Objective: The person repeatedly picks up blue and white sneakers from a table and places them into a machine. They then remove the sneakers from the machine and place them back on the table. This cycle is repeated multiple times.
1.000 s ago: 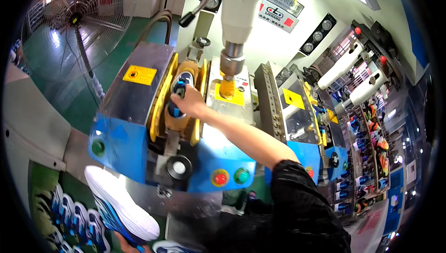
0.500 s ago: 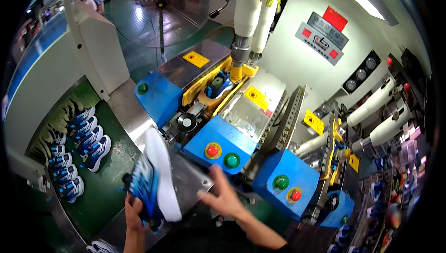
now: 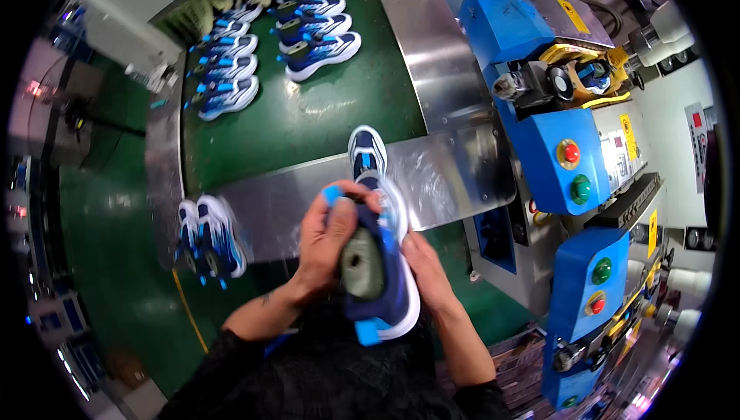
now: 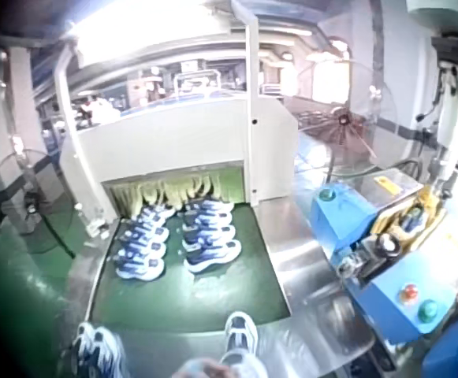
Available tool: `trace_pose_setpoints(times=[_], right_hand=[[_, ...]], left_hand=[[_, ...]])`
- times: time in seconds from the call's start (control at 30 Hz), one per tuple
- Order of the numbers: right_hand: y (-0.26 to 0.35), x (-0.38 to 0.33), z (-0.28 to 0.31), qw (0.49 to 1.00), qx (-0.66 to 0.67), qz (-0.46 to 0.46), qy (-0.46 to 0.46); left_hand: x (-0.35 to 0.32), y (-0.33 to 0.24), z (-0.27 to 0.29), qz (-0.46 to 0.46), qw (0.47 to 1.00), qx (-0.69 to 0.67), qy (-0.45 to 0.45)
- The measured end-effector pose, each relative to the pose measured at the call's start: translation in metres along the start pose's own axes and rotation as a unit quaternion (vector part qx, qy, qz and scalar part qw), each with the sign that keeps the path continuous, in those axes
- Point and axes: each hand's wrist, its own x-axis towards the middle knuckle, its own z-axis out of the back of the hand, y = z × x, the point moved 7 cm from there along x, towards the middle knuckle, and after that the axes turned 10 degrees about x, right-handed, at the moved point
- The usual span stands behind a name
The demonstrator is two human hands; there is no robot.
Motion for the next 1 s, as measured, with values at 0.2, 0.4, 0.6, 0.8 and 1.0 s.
trace_pose_setpoints(times=[0.2, 0.4, 0.6, 0.8, 1.0], right_hand=[[-0.037, 0.072, 0.021, 0.818, -0.461, 0.118, -0.322], [-0.02, 0.109, 0.042, 0.843, -0.32, 0.085, -0.424], [-0.051, -0.1, -0.066, 0.868, 0.01, 0.211, -0.449], [-0.134, -0.327, -0.213, 0.63, -0.058, 0.403, -0.661], [-0.39, -0.403, -0.424, 0.291, 0.222, 0.428, -0.826]], left_hand=[[0.019, -0.013, 0.095, 0.153, 0.972, 0.136, -0.115], [0.069, -0.028, 0.134, 0.062, 0.991, 0.11, 0.039], [0.061, -0.023, 0.079, -0.051, 0.927, 0.252, 0.271], [-0.145, -0.054, -0.095, 0.031, 0.711, -0.161, 0.684], [-0.418, -0.042, -0.055, 0.267, 0.33, -0.175, 0.888]])
